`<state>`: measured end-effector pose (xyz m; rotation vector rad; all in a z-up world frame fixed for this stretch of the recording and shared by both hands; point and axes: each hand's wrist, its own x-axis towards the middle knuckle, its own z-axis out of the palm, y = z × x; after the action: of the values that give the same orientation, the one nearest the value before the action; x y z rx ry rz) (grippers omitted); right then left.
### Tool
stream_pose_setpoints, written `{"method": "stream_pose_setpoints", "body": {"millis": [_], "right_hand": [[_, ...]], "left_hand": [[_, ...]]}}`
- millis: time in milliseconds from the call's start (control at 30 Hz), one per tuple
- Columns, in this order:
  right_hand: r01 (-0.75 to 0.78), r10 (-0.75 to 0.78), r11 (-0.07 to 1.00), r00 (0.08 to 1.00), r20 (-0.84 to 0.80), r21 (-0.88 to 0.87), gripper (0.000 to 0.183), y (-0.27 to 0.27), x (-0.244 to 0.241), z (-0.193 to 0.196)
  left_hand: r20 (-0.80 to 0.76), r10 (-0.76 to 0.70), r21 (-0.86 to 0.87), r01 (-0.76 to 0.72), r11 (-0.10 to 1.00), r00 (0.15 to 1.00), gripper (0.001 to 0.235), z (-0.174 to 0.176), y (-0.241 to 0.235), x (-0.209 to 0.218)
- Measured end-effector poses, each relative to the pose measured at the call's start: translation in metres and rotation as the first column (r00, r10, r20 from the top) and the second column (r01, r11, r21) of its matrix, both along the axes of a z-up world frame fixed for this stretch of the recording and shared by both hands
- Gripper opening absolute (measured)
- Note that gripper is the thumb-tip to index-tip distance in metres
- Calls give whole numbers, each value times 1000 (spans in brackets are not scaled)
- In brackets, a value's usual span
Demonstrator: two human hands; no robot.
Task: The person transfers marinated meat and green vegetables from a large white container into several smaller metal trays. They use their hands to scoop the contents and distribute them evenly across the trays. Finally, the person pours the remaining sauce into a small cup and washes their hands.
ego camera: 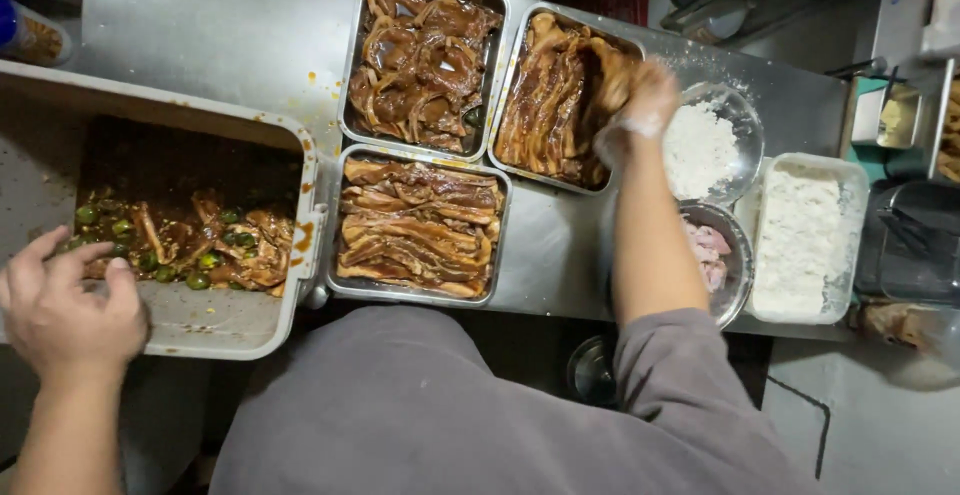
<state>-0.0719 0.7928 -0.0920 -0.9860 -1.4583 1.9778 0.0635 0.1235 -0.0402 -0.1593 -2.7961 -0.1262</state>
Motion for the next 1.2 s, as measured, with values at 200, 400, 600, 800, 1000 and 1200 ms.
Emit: {"method": "stream_pose_setpoints", "body": {"millis": [200, 400, 600, 800, 1000, 1200], "right_hand": [[-595, 148, 741, 596, 790, 311, 34, 19, 57, -85], [-591, 126, 468, 780, 613, 657, 25, 24, 72, -92], [-739, 254, -62, 638, 727, 670, 17, -6, 62, -103], [-514, 286, -89, 807, 517, 853, 30, -67, 44, -8], [-793, 693, 348, 577, 432, 500, 21, -331, 40, 162], [-954, 169, -291, -118, 979, -64, 33, -519, 18, 111]], "left_hand": [[0, 12, -91, -12, 996, 1000, 14, 2, 2, 0], [28, 11, -49, -10, 999, 1000, 17, 1, 2, -1], [41, -14, 23, 13, 1000, 999, 16, 7, 12, -9], [62, -86, 434, 51, 899, 994, 12, 35, 7, -17], [-164, -161, 405, 216, 889, 973, 12, 50, -67, -47], [-83, -174, 252, 190, 949, 981, 25, 34, -137, -82]]}}
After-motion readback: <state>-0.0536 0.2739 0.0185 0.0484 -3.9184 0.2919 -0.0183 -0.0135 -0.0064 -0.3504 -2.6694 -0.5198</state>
